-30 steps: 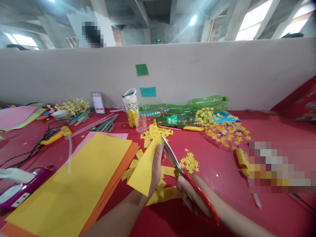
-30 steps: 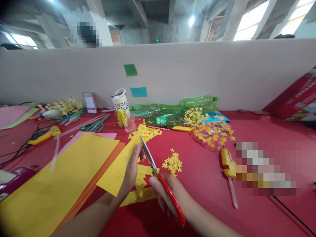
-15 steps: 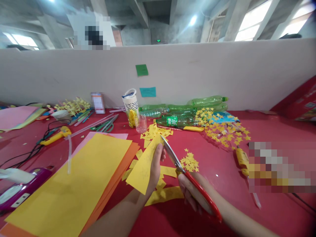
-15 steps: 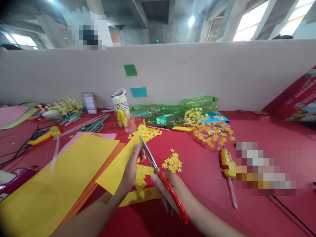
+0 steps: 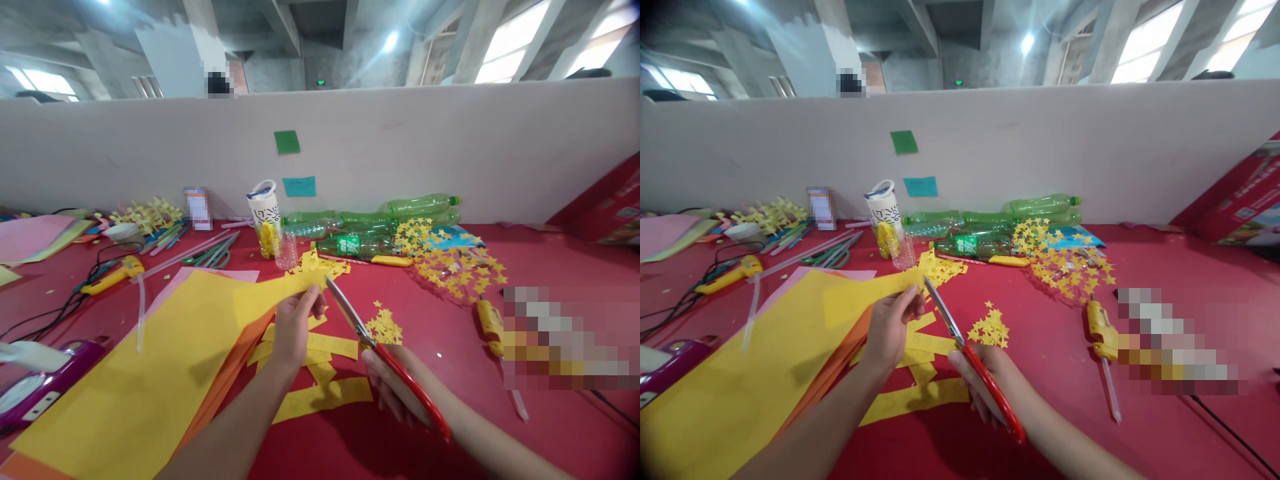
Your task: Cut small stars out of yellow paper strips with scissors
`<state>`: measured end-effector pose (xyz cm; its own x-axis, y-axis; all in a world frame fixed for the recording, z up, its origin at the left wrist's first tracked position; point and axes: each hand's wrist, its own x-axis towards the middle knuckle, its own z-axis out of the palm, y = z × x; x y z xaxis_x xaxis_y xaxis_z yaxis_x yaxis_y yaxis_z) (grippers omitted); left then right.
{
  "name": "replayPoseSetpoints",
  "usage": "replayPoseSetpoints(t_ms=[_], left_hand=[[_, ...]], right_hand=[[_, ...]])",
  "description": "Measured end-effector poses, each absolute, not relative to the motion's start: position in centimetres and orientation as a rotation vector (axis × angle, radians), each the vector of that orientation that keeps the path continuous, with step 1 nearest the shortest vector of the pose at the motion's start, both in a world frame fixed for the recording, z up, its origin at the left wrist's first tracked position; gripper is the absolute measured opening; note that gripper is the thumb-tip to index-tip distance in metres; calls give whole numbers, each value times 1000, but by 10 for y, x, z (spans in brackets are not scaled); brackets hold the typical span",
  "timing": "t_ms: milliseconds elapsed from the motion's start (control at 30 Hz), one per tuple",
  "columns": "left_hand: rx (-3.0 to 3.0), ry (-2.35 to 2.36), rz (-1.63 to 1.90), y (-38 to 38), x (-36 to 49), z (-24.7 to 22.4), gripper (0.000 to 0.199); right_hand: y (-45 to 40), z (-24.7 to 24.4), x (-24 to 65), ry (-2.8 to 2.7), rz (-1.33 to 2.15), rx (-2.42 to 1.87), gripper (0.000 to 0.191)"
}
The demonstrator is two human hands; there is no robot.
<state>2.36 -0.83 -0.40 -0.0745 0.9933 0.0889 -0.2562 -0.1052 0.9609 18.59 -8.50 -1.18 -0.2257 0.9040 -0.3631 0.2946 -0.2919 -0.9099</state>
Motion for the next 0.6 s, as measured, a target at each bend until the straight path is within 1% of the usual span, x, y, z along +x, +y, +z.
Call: replayPoseSetpoints(t_ms=[133,600], left_hand=[[1059,955,1485,-4,20,2,17],[1341,984,1323,0,10,7,21]], right_hand=[[-85,-13,186,-1419,1566,-1541,47],[-83,1,196,-1634,1501,-1539,46]])
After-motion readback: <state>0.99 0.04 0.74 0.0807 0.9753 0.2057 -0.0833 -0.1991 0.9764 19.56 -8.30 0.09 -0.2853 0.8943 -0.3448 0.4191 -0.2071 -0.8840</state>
